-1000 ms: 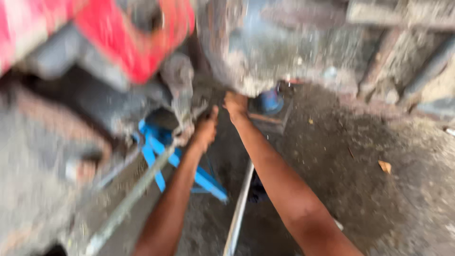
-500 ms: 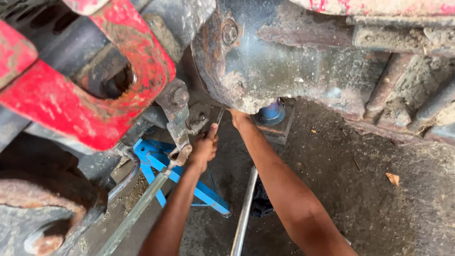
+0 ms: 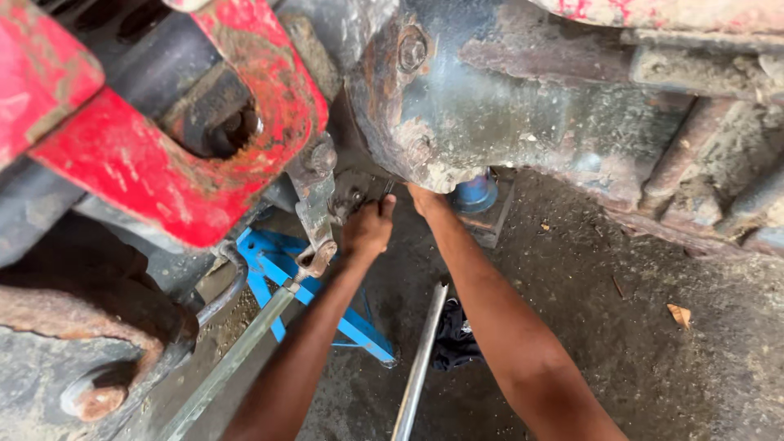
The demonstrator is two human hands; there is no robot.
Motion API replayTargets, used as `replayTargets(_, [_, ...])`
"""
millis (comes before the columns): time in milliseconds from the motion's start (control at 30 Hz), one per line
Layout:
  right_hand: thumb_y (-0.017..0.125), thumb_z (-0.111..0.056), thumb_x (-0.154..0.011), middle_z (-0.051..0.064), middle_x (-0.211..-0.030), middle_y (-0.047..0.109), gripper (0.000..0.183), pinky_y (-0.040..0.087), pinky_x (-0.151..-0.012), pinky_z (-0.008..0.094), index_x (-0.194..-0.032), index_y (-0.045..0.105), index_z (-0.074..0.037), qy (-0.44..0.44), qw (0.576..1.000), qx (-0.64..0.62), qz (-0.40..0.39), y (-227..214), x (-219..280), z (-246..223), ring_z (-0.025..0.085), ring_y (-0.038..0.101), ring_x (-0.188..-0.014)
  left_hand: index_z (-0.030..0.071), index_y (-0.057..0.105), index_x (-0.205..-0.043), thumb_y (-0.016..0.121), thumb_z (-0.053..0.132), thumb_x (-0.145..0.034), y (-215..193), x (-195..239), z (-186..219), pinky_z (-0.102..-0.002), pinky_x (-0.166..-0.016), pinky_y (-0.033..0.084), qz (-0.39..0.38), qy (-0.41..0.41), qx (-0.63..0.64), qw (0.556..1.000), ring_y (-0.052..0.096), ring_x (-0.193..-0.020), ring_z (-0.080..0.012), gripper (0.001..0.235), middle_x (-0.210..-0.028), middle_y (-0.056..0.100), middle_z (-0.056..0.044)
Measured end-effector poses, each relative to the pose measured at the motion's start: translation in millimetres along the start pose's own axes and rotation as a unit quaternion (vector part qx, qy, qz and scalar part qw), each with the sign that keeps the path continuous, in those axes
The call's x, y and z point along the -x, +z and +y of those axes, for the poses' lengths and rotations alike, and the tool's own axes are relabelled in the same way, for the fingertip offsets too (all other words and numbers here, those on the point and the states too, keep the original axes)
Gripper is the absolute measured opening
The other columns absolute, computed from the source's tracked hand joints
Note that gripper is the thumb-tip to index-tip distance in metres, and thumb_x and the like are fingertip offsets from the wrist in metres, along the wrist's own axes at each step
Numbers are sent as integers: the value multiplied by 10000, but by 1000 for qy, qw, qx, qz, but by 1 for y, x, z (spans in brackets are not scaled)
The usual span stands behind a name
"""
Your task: The person uses various wrenches and a hammer to loosen or tighten bolts on the underside of a red tractor-like machine while another person assists by holding parts from the other side.
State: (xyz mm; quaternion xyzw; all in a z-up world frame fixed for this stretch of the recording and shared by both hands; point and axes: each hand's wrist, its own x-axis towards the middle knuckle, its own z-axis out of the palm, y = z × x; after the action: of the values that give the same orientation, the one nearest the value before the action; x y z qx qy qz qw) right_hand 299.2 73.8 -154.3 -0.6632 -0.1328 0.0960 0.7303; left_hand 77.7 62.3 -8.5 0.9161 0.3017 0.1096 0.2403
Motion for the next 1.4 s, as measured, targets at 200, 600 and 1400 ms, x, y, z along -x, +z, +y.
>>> replayTargets(200, [636, -304, -981, 147, -1583, 442, 641, 375, -1146, 371, -1532, 423, -55, -77, 997, 23, -12, -5, -21, 15, 299, 426, -1400, 77, 710, -1022, 405, 509, -1035, 13, 19, 14, -610, -789, 515, 153, 31, -37, 987, 667, -856, -518, 529, -902, 706, -281])
replayTargets(600, [604, -337, -969, 172, -1585, 416, 607, 288, -1211, 423, -1505, 468, -85, -102, 949, 298, 22, 5, -12, 0, 356, 372, -1448, 81, 759, -1077, 345, 651, -985, 35, -9, -15, -609, -870, 487, 180, 34, 52, 982, 622, -985, -533, 711, -1062, 698, -275])
replayTargets(1400, [546, -258, -949, 120, -1557, 509, 578, 480, -1110, 444, -1506, 467, -126, 78, 987, -129, -53, -5, 25, -59, 336, 554, -1341, -1, 745, -929, 380, 684, -1033, 28, -19, -21, -603, -826, 526, 76, -35, 53, 995, 676, -900, -521, 784, -937, 688, -304])
